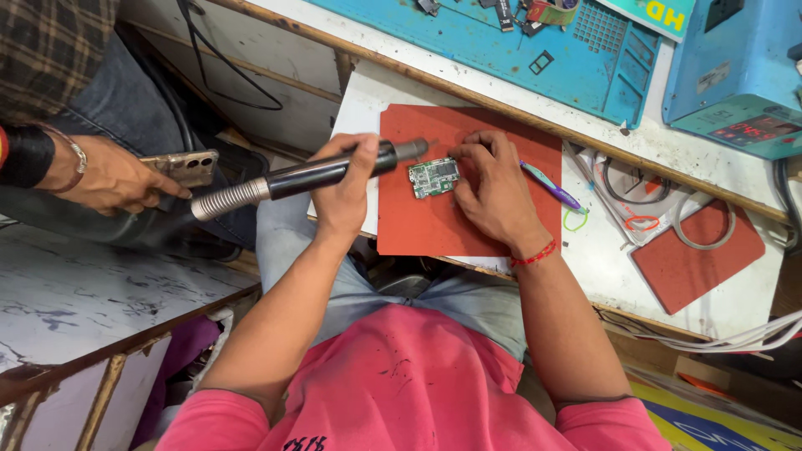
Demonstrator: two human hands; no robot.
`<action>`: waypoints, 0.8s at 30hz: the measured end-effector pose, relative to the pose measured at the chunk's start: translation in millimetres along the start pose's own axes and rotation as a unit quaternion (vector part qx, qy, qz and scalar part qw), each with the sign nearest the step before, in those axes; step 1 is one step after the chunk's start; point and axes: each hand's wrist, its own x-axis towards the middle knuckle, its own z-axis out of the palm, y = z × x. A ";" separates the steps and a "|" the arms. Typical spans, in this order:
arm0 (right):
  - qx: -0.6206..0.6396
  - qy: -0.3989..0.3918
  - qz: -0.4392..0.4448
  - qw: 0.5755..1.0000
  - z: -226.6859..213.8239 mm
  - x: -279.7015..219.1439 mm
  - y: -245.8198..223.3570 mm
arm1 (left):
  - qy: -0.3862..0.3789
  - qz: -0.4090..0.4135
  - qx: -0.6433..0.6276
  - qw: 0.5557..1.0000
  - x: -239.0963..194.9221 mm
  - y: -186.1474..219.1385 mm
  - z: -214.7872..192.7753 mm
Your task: The person cleans a small green circuit board with a purple toothbrush on a red mat. They then use a hot air gun to apply heat to the board while holding it steady with their other hand.
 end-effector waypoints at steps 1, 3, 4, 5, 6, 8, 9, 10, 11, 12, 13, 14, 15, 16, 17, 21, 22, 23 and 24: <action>0.000 -0.002 0.003 1.000 -0.9 -1.2 -0.6 | 0.035 -0.026 -0.013 0.999 0.7 1.9 0.5; -0.002 -0.006 0.001 1.000 -2.4 -2.7 -1.1 | -0.036 0.024 0.074 0.996 -2.3 5.4 -2.5; -0.004 -0.008 -0.004 1.000 -3.2 -3.2 -1.2 | -0.070 0.049 0.116 0.990 -4.5 6.1 -3.4; -0.005 -0.008 -0.011 1.000 -2.9 -2.6 -1.7 | -0.026 0.026 0.068 0.997 -3.7 5.5 -2.6; -0.006 -0.010 -0.008 1.000 -2.8 -2.3 -2.0 | 0.017 0.004 0.019 1.000 -1.5 3.8 0.1; -0.006 -0.009 0.001 1.000 -2.7 -2.5 -2.2 | 0.015 0.004 0.010 1.000 -2.0 3.2 -1.2; -0.003 -0.005 0.002 1.000 -2.8 -2.3 -2.0 | -0.032 0.025 0.048 0.998 -4.7 3.8 -4.4; 0.000 -0.001 0.004 1.000 -2.2 -2.4 -2.0 | -0.078 0.048 0.085 0.992 -6.1 3.1 -6.4; 0.005 -0.001 0.004 1.000 -0.4 -3.3 -2.5 | -0.040 0.016 0.057 0.997 -5.7 0.2 -5.0; 0.006 -0.001 0.007 1.000 -0.8 -2.7 -1.2 | -0.002 -0.015 0.027 1.000 -3.4 -3.8 -1.0; 0.009 -0.002 0.012 1.000 -1.3 -2.6 0.3 | 0.034 -0.049 0.001 0.998 -4.8 -5.5 -0.4; 0.012 -0.003 0.017 1.000 -0.4 -3.7 0.6 | 0.009 -0.028 0.024 0.999 -8.3 -4.8 -2.8; 0.010 0.000 0.011 1.000 0.4 -3.5 0.7 | -0.020 -0.001 0.046 0.999 -6.4 -3.9 -4.0; 0.009 0.003 0.004 1.000 1.0 -4.2 0.3 | -0.048 0.026 0.067 0.996 -4.5 -2.4 -4.3; 0.007 0.003 -0.003 1.000 0.8 -5.2 0.4 | -0.031 0.025 0.067 0.997 -5.4 -1.2 -2.4; 0.003 0.007 -0.003 1.000 0.7 -4.2 1.8 | 0.002 0.024 0.046 0.999 -4.3 5.1 -1.4; 0.007 0.010 -0.006 1.000 1.5 -4.1 1.9 | 0.001 0.024 0.034 0.999 -2.4 6.4 -1.2; 0.010 0.009 -0.009 1.000 1.0 -5.3 2.5 | -0.019 0.041 0.060 0.997 -4.3 7.6 -0.1; 0.007 0.006 0.002 1.000 -0.3 -6.2 3.7 | -0.039 0.058 0.086 0.994 -6.9 8.7 0.4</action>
